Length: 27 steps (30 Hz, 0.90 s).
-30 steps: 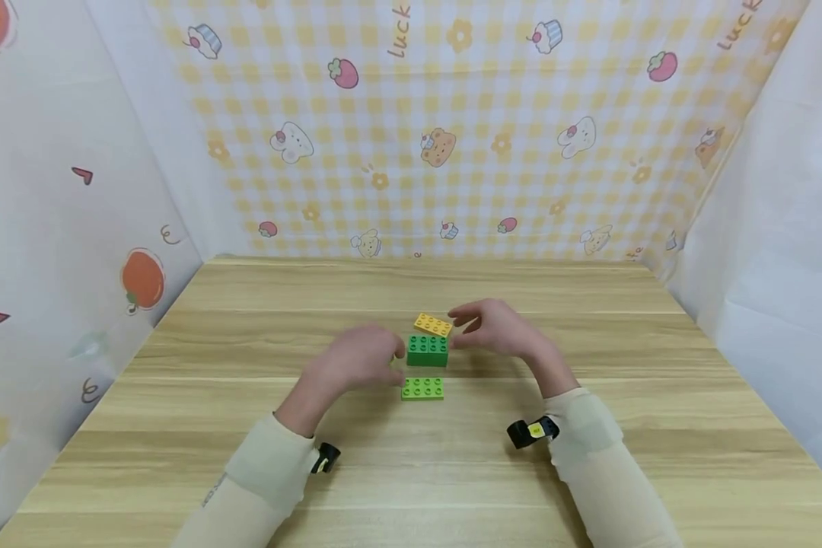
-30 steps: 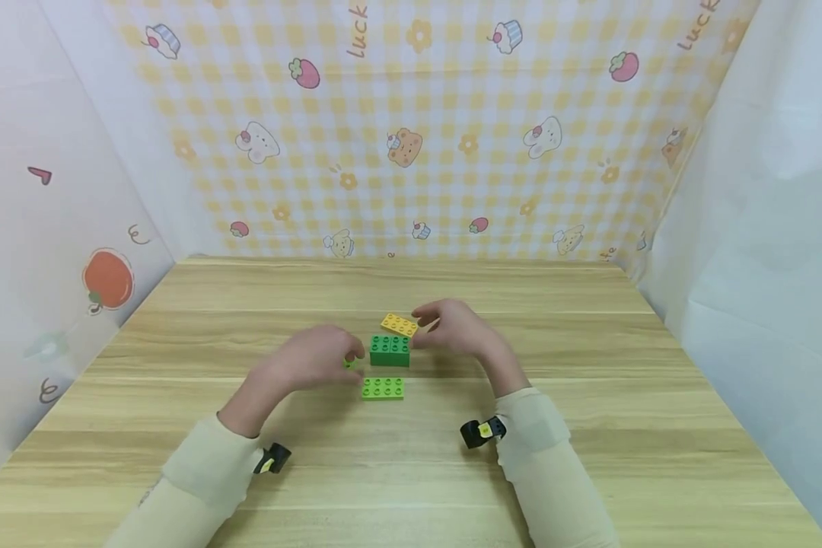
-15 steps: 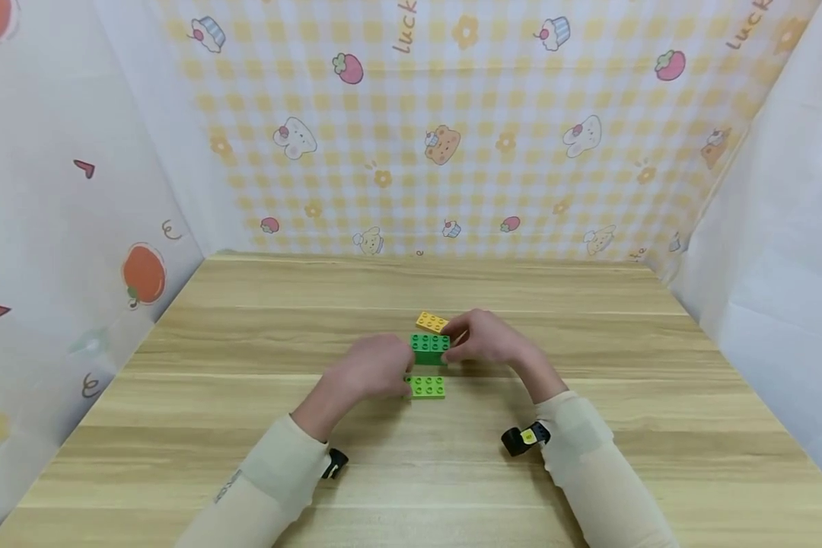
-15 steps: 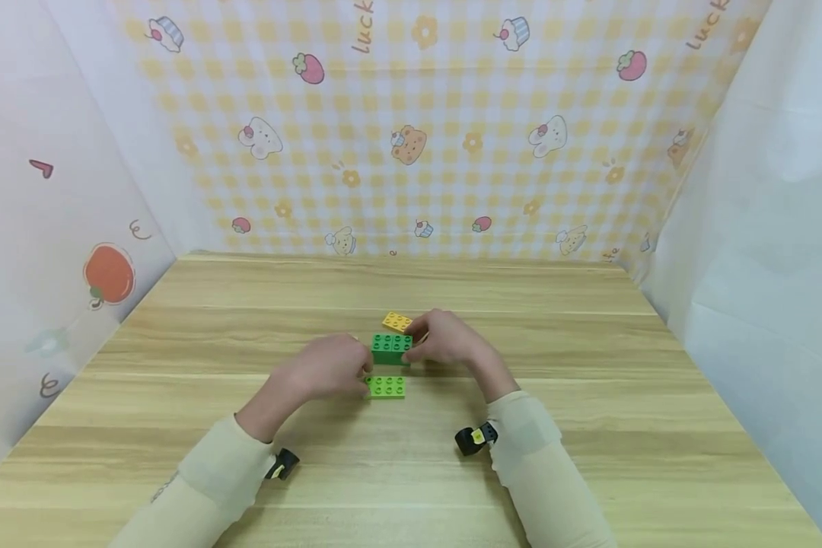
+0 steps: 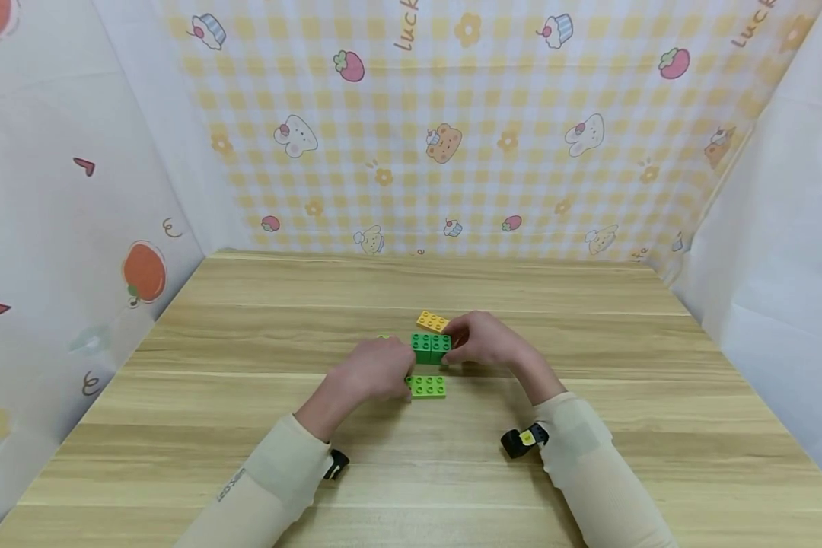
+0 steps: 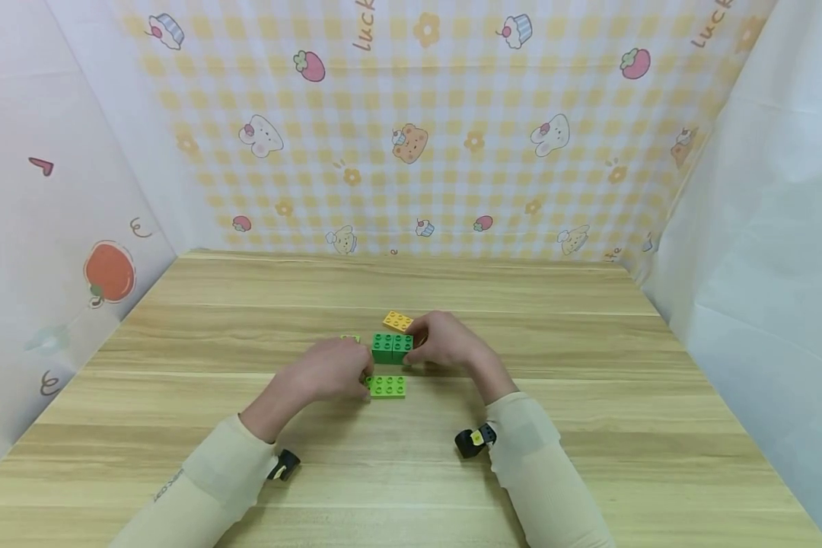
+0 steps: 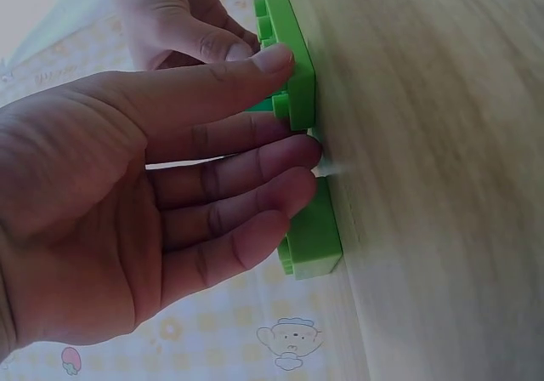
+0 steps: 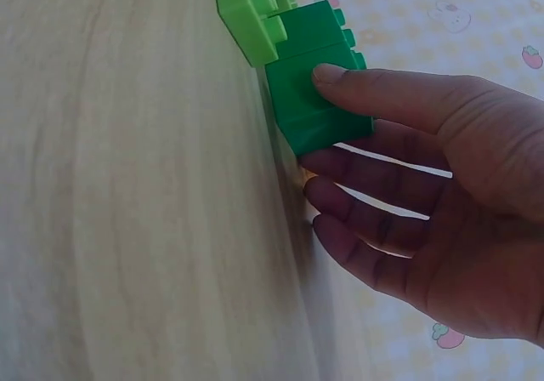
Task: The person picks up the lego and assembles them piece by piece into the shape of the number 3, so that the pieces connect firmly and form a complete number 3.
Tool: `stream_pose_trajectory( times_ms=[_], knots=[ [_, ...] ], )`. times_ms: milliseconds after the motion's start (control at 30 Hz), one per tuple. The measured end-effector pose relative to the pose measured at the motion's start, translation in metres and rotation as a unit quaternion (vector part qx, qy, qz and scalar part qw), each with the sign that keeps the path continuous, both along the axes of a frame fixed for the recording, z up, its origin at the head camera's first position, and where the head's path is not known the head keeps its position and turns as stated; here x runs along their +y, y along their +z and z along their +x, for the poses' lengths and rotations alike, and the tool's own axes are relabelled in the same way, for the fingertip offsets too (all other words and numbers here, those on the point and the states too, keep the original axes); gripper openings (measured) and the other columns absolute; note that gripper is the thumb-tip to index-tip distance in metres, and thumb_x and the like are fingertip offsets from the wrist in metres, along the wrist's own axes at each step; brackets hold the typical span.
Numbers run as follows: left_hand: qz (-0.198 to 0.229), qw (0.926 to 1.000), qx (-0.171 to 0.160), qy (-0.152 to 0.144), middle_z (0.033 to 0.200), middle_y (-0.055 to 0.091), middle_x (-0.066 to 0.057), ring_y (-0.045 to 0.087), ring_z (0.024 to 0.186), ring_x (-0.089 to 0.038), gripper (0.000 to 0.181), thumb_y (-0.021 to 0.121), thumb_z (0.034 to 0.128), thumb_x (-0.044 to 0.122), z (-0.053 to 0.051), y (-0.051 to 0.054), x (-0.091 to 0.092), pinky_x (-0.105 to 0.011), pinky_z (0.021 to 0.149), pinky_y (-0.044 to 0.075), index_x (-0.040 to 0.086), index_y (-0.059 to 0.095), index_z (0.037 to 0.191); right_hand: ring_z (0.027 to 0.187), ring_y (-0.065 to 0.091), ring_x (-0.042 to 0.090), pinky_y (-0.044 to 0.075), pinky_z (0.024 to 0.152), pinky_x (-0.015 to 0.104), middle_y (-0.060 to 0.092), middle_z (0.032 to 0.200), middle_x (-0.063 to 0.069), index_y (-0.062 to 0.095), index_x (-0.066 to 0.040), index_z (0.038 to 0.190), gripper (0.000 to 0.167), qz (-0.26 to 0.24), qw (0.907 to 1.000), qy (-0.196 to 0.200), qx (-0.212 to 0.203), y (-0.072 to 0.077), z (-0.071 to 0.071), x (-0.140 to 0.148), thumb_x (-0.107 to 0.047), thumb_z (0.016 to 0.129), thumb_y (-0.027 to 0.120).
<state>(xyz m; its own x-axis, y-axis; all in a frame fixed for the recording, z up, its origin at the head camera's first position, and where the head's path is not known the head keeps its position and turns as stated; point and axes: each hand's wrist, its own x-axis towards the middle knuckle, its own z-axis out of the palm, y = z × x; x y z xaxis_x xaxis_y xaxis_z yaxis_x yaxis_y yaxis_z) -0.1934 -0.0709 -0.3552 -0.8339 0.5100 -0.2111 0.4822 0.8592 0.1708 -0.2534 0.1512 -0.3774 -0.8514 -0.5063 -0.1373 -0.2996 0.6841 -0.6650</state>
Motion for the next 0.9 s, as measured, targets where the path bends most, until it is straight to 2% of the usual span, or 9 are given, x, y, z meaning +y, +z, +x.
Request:
stream_pose_trajectory(
  times_ms=[600, 900],
  knots=[
    [-0.01, 0.9998, 0.017, -0.003, 0.072, 0.059, 0.002, 0.049, 0.065, -0.014, 0.035, 0.091, 0.0832, 0.028, -0.001, -0.003, 0.001, -0.031, 0.06, 0.044, 0.014, 0.061, 0.073, 0.096, 0.064, 0.018, 0.053, 0.088, 0.033, 0.072, 0.105, 0.004, 0.077, -0.009, 0.118, 0.035, -0.022, 0.9992, -0.023, -0.023, -0.011, -0.002, 0.003, -0.012, 0.085, 0.088],
    [-0.015, 0.9997, 0.021, -0.005, 0.071, 0.058, 0.004, 0.048, 0.064, -0.012, 0.035, 0.091, 0.0836, 0.031, 0.0, -0.003, 0.001, -0.03, 0.06, 0.042, 0.015, 0.061, 0.073, 0.091, 0.063, 0.017, 0.052, 0.084, 0.031, 0.073, 0.102, 0.003, 0.078, -0.009, 0.116, 0.032, -0.039, 0.9989, -0.016, -0.021, -0.015, -0.003, 0.007, -0.014, 0.086, 0.088]
  ],
)
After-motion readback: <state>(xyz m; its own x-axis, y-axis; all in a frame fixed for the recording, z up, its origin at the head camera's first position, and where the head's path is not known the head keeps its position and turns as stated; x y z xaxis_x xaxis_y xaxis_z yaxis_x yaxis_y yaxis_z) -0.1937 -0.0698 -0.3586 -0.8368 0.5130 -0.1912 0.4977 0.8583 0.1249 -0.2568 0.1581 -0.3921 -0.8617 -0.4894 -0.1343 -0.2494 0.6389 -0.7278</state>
